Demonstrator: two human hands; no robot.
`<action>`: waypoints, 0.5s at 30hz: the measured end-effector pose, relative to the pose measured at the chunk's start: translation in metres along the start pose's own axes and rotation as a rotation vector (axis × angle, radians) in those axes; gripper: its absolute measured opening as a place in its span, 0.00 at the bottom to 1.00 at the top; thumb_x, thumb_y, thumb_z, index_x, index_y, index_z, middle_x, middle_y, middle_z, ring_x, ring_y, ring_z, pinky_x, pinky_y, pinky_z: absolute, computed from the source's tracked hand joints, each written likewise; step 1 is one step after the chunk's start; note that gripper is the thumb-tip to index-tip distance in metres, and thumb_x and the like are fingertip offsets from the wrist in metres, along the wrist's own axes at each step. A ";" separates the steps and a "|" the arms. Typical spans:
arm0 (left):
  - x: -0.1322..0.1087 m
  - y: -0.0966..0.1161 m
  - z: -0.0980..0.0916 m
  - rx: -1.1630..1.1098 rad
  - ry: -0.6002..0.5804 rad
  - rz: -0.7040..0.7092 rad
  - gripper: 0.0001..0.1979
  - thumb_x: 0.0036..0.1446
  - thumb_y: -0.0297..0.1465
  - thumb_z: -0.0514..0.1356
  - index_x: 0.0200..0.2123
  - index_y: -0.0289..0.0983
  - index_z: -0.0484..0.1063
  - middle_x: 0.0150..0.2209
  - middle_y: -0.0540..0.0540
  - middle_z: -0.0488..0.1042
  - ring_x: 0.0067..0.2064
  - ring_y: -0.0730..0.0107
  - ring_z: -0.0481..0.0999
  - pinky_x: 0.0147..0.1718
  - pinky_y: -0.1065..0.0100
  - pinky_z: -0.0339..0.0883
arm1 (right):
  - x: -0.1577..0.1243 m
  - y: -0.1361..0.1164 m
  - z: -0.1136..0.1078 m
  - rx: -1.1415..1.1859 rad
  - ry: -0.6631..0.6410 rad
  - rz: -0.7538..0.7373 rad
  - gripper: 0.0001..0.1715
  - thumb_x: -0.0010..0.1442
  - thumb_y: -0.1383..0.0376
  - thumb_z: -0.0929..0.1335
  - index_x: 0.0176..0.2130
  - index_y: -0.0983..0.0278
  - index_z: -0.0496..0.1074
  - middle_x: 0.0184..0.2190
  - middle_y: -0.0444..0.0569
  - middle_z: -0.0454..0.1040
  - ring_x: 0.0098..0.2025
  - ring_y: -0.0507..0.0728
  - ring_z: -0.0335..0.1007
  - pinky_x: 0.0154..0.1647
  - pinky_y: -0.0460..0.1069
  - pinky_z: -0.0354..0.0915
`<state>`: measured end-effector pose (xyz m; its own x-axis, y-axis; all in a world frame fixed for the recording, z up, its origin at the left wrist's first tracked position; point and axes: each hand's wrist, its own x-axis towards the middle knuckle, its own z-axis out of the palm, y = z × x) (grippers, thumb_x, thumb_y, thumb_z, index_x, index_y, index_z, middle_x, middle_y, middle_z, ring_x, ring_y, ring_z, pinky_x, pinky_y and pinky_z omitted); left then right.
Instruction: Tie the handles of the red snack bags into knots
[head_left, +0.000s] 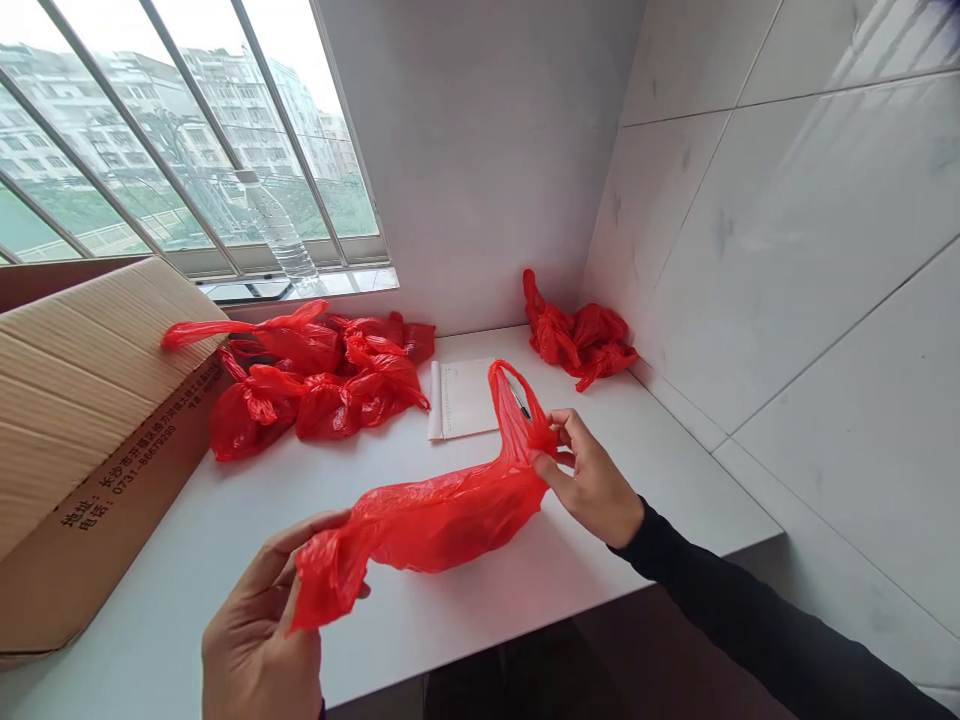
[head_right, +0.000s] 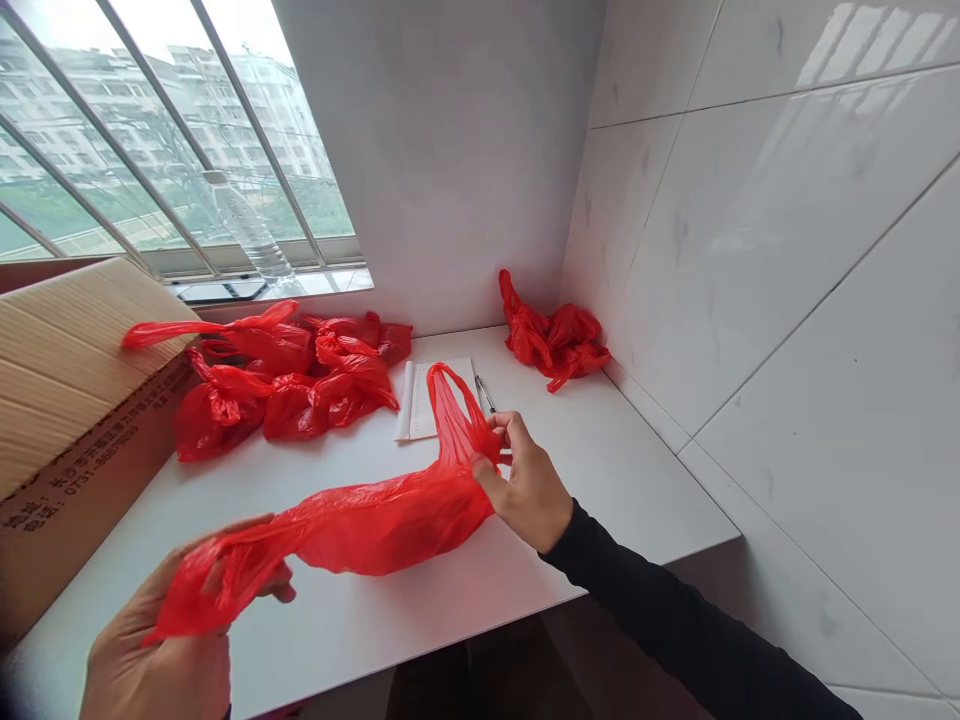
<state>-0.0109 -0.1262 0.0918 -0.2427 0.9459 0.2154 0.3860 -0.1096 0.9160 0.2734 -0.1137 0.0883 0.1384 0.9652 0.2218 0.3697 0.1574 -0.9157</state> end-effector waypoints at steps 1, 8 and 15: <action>-0.001 0.002 0.003 -0.064 -0.046 -0.043 0.13 0.55 0.42 0.64 0.42 0.44 0.76 0.34 0.49 0.79 0.31 0.65 0.77 0.28 0.68 0.72 | -0.003 -0.005 0.000 -0.017 0.084 -0.067 0.16 0.62 0.64 0.67 0.50 0.57 0.64 0.44 0.49 0.72 0.45 0.58 0.71 0.51 0.57 0.69; -0.009 0.028 0.032 -0.127 -0.034 -0.179 0.23 0.45 0.45 0.72 0.41 0.41 0.72 0.42 0.47 0.79 0.42 0.61 0.79 0.39 0.66 0.75 | -0.017 -0.047 0.018 -0.132 -0.082 -0.766 0.19 0.61 0.77 0.63 0.49 0.59 0.67 0.37 0.47 0.74 0.40 0.55 0.71 0.43 0.53 0.71; -0.011 0.016 0.030 -0.412 0.001 -0.260 0.19 0.51 0.40 0.70 0.44 0.42 0.74 0.43 0.48 0.79 0.47 0.62 0.79 0.49 0.64 0.74 | -0.009 -0.024 0.028 -0.463 -0.302 -0.558 0.15 0.63 0.76 0.61 0.45 0.66 0.71 0.37 0.50 0.78 0.38 0.57 0.71 0.40 0.51 0.68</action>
<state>0.0241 -0.1289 0.0938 -0.2856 0.9576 -0.0380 -0.0723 0.0181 0.9972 0.2371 -0.1198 0.0993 -0.4119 0.7946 0.4460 0.6657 0.5966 -0.4482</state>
